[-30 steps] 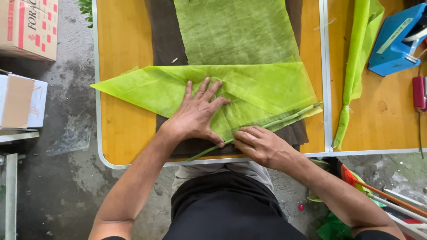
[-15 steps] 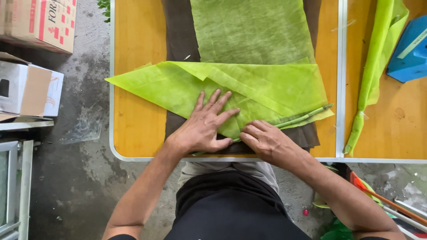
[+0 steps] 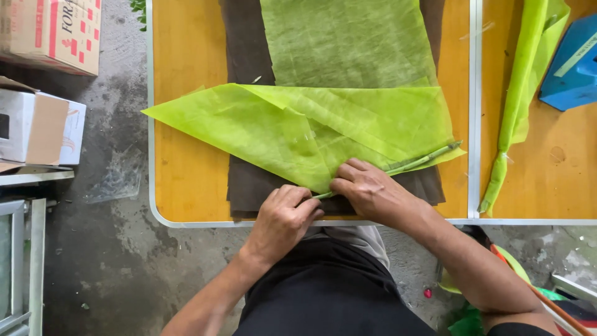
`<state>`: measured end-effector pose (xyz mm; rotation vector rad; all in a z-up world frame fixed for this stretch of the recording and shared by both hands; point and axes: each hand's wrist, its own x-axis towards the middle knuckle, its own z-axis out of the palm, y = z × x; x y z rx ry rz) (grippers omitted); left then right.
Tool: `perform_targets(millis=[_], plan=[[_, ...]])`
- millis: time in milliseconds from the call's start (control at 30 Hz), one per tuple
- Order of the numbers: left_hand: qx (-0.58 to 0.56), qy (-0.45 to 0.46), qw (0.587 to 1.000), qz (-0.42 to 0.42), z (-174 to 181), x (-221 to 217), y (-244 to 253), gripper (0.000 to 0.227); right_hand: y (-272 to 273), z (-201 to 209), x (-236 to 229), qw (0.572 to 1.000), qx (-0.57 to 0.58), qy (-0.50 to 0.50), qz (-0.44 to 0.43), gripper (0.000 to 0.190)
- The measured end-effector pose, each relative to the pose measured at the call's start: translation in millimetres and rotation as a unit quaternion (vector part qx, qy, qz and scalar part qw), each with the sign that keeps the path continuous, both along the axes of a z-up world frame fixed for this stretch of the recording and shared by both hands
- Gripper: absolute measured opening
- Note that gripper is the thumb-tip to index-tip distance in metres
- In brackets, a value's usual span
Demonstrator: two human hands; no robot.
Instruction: The person folds a sheet of lime-green tissue paper on a table, creating a cone shape. They fold the edges inward and tuck the bottom to secure the shape, then lift the finished cone to display it.
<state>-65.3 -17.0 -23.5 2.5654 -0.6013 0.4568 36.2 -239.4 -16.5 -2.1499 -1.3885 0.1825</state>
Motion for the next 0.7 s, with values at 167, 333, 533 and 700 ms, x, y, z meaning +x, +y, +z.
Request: perform_targets(millis=[167,333,533,700], plan=[[-0.005,-0.006,1.0,0.018,3,2,-3,0.008,0,-7,3,1.0,0.001,0.018,0.004,0.02],[0.01,-0.027,0.999,0.04,-2,6,-8,0.004,5,12,7,0.999,-0.003,0.045,-0.004,0.017],[0.05,-0.05,0.997,0.022,4,8,-11,0.007,-2,21,-8,0.998,0.057,-0.035,-0.018,0.02],[0.053,-0.037,0.998,0.013,8,12,-12,0.007,-9,31,-13,0.983,0.105,-0.15,-0.028,0.018]])
